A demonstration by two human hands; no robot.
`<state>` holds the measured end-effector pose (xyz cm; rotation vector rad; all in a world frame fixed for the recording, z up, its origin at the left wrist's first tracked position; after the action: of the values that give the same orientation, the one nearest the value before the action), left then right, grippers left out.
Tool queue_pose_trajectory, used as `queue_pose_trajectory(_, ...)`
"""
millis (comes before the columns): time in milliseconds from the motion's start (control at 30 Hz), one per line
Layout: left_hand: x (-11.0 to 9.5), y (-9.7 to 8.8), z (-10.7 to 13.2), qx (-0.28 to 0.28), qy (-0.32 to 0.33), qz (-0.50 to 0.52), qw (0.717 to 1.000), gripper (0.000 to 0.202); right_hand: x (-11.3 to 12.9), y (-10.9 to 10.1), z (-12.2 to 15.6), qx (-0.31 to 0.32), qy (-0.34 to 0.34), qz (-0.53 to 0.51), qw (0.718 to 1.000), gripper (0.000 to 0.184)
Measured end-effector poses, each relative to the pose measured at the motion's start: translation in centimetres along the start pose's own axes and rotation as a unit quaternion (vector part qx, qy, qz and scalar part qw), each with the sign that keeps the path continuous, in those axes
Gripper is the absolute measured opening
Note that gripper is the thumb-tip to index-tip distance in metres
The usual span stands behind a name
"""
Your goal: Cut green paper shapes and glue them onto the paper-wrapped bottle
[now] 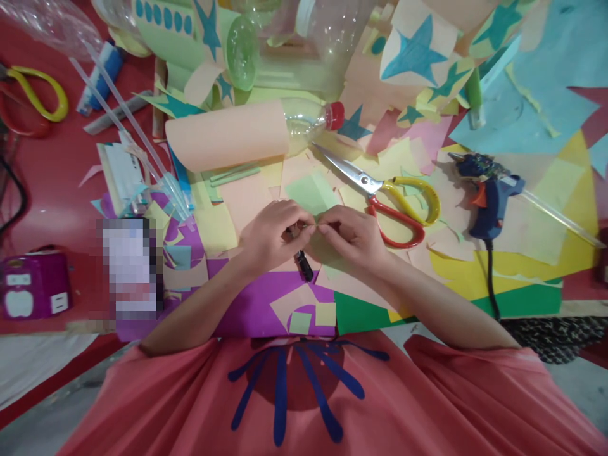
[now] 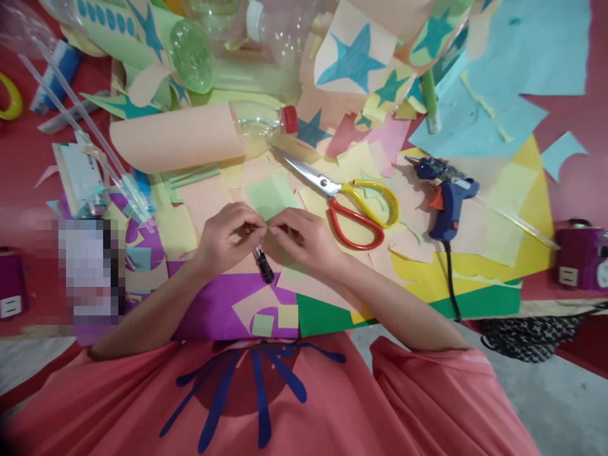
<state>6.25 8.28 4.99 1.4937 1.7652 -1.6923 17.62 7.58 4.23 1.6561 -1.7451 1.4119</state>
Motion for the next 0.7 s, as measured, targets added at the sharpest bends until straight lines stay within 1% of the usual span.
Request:
queue_pose_trajectory(100, 0.4, 0.1, 0.0, 0.002, -0.024, 0.012, 1.000, 0.019, -0.3, -0.1, 0.1, -0.011, 0.017, -0.002, 1.000, 0.018)
queue_pose_trajectory(267, 0.9, -0.4, 0.0, -0.021, -0.051, 0.055, 0.997, 0.016, -1.1, -0.3, 0.3, -0.024, 0.060, -0.033, 0.997, 0.015)
queue_pose_trajectory(400, 1.7, -1.0, -0.1, -0.040, -0.091, 0.094, 0.991, 0.018, -1.9, 0.2, 0.5, -0.004, 0.103, -0.082, 0.991, 0.016)
queue_pose_trajectory(533, 2.5, -1.2, -0.2, -0.053, -0.117, 0.121, 0.984, 0.019, -2.7, 0.9, 0.7, 0.023, 0.143, -0.098, 0.985, 0.019)
queue_pose_trajectory(700, 3.0, -1.0, 0.2, -0.064, -0.131, 0.135, 0.980, 0.010, -3.3, 0.8, 0.8, 0.004, 0.173, -0.114, 0.978, 0.017)
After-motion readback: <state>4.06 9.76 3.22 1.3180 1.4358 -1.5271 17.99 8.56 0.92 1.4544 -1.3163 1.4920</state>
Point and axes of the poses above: each hand's wrist, its own z-axis away from the middle knuckle, its own y-axis out of the palm, x = y × z, the point moved 10 cm from there along -z, towards the middle knuckle, and after that the axes turned 7 degrees about -y, right-handed, at the moved point
